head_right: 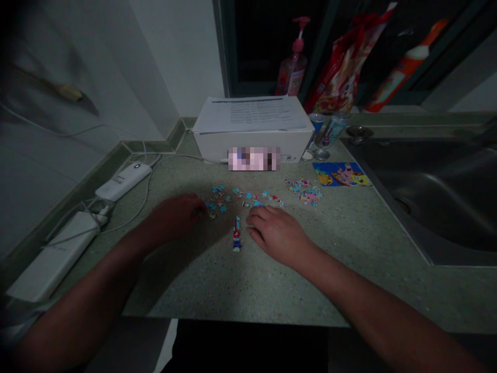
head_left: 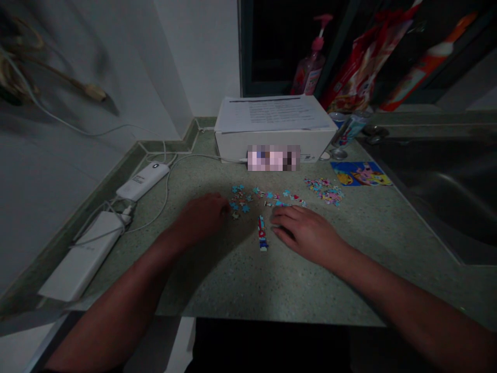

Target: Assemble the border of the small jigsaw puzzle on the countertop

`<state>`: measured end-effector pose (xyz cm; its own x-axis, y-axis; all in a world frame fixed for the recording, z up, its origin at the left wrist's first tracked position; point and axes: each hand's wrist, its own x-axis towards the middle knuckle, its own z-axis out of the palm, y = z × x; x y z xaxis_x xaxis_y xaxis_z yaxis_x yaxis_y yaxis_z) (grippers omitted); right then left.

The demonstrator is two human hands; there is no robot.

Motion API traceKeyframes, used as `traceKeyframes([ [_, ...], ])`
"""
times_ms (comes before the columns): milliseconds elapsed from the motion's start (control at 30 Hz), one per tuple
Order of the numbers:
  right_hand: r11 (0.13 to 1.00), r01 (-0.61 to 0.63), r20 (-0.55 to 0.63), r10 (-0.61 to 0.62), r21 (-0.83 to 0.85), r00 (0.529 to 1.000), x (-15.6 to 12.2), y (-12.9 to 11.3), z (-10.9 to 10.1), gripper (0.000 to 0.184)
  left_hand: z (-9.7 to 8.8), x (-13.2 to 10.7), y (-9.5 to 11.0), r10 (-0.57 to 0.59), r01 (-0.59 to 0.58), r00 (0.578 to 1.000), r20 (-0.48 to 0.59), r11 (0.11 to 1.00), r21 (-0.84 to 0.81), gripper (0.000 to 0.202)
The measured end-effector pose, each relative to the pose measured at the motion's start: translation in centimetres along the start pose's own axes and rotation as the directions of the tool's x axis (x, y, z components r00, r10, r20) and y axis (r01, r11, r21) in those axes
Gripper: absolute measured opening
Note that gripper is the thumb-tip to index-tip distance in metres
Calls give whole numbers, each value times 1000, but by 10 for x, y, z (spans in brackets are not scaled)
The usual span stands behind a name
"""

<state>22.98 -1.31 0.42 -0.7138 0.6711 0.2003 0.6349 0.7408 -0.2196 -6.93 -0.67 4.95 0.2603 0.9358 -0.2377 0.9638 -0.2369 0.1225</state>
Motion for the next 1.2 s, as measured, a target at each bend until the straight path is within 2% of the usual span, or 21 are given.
traceKeyframes([
  [367,990,-119,-28,117,-80,993,1,9,-4,19,9,6,17,81,-85,995,-62,994,-69,19],
  [533,980,-178,-21,177,-91,984,1,11,-6,20,16,7,17,105,-110,992,-69,992,-67,27],
  [633,967,-230,-34,228,-107,973,2,14,-9,21,19,7,17,138,-148,985,-104,985,-87,24],
  [933,936,-315,-58,310,-158,949,0,33,-17,24,22,8,16,206,-226,966,-158,966,-122,30],
  [1033,918,-349,-65,343,-188,937,-3,39,-17,28,25,8,19,268,-294,947,-178,944,-146,27],
  [1200,910,-367,-71,360,-192,930,-6,50,-18,34,27,4,34,435,-472,879,-197,853,-223,22],
])
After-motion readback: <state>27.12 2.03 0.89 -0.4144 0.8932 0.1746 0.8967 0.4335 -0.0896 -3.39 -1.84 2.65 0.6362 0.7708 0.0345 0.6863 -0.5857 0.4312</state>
